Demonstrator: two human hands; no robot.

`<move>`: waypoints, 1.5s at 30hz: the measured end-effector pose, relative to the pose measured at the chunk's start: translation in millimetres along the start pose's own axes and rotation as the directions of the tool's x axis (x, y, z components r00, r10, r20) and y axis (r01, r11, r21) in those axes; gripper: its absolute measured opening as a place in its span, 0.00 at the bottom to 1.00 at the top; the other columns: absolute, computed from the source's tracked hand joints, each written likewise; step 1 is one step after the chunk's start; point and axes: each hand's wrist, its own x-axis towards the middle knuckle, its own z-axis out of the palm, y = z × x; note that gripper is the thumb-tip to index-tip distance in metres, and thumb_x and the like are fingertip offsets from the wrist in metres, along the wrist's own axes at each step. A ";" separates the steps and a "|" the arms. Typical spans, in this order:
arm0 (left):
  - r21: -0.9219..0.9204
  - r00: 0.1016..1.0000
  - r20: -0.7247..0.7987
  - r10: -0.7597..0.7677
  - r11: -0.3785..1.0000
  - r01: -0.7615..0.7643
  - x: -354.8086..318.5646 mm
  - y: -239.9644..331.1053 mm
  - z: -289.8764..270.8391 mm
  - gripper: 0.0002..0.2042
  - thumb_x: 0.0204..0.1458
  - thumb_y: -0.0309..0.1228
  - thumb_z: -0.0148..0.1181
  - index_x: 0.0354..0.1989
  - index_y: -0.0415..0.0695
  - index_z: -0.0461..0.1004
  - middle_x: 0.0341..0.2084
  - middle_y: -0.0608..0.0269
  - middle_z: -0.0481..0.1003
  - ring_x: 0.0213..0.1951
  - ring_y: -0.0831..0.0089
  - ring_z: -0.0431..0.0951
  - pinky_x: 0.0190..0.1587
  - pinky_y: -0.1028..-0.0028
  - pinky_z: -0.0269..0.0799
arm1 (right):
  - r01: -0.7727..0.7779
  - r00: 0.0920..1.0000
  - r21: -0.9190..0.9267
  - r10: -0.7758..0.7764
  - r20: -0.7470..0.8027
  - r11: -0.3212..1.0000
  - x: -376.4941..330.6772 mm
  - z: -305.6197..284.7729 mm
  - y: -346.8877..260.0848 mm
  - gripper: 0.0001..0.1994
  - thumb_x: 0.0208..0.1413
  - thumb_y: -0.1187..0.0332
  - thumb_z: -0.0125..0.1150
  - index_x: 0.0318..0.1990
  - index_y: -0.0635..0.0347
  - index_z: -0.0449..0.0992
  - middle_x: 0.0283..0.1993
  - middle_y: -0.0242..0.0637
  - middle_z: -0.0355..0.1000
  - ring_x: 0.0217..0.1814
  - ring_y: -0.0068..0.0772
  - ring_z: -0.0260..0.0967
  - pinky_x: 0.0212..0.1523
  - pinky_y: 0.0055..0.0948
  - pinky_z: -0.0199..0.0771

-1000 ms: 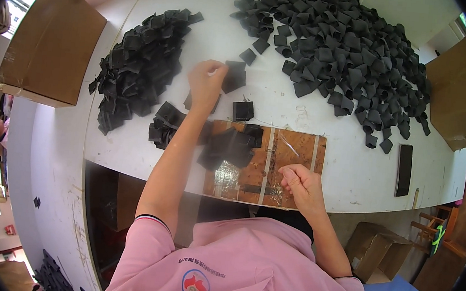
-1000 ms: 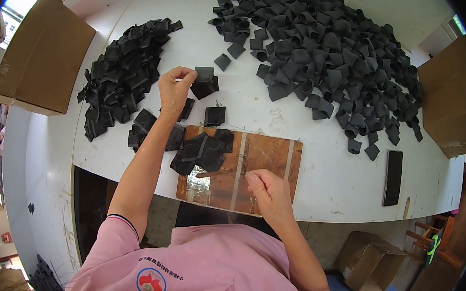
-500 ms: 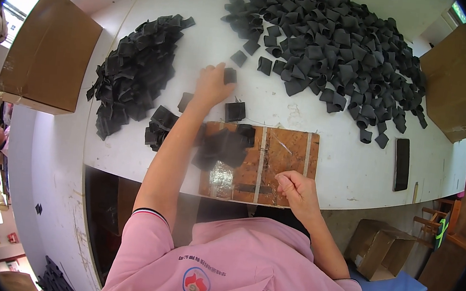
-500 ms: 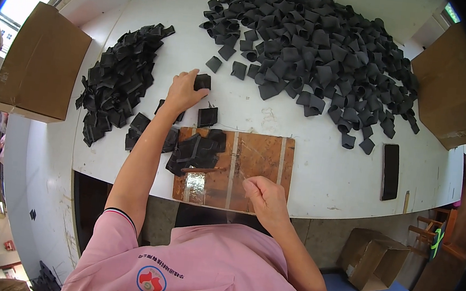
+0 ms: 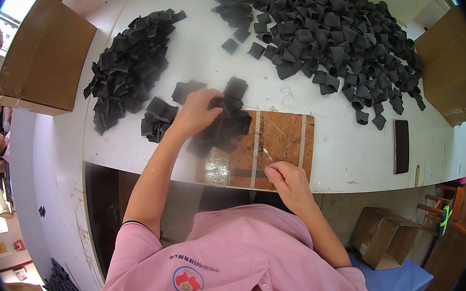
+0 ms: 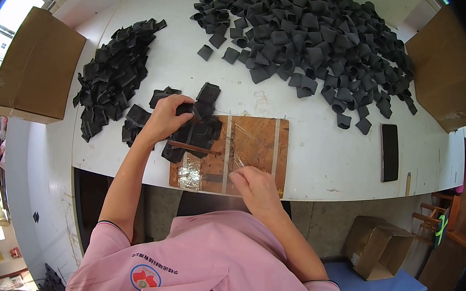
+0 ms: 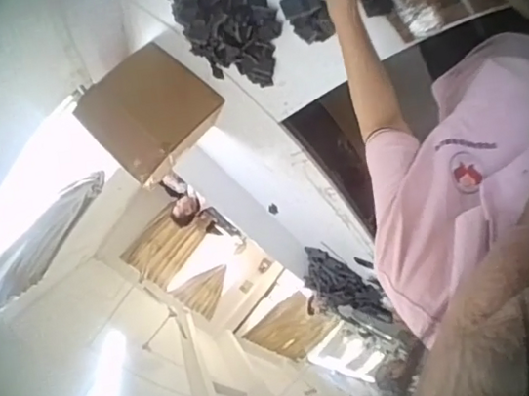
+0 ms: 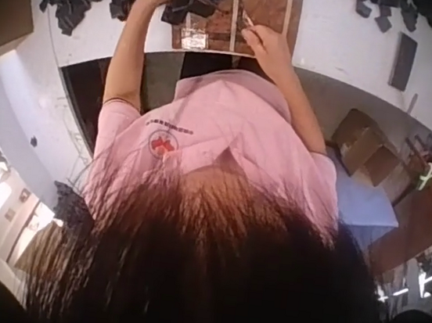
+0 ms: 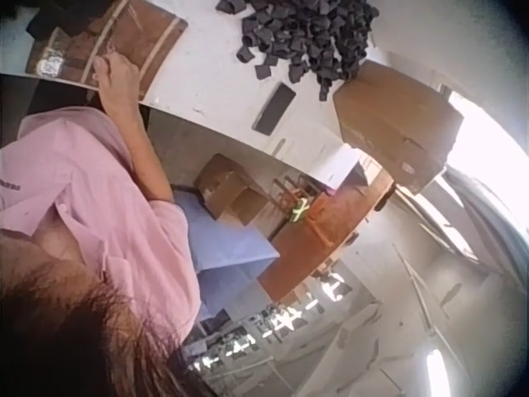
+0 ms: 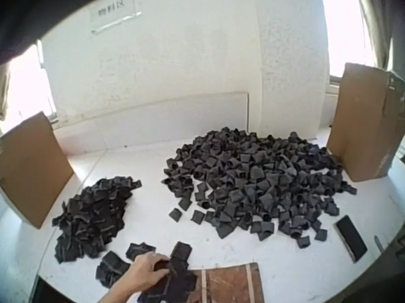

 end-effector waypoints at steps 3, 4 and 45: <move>-0.512 0.978 -0.103 -0.182 0.853 0.105 -38.1 -4.3 6.6 0.13 0.46 0.15 0.50 0.43 0.31 0.67 0.32 0.62 0.72 0.34 0.80 0.71 0.38 0.83 0.66 | 0.019 1.000 -0.022 -0.019 -0.004 1.000 -4.2 5.5 -2.2 0.11 0.51 0.67 0.51 0.32 0.69 0.72 0.27 0.47 0.69 0.30 0.43 0.68 0.31 0.32 0.66; -0.515 0.977 -0.100 -0.186 0.850 0.109 -49.9 1.8 7.8 0.13 0.46 0.15 0.50 0.43 0.31 0.67 0.32 0.62 0.72 0.34 0.80 0.71 0.38 0.83 0.66 | 0.014 1.000 -0.023 -0.014 -0.001 1.000 -6.3 7.4 -3.6 0.11 0.51 0.67 0.51 0.32 0.69 0.72 0.27 0.47 0.69 0.30 0.43 0.68 0.31 0.32 0.66; -0.953 0.959 0.128 -0.253 0.238 0.190 -134.3 94.8 22.9 0.04 0.47 0.25 0.58 0.28 0.38 0.71 0.20 0.66 0.72 0.22 0.82 0.71 0.24 0.86 0.64 | 0.363 0.885 -0.118 -0.381 -0.266 0.924 -7.3 13.7 -46.5 0.08 0.45 0.73 0.58 0.34 0.63 0.70 0.30 0.38 0.63 0.29 0.35 0.65 0.26 0.28 0.65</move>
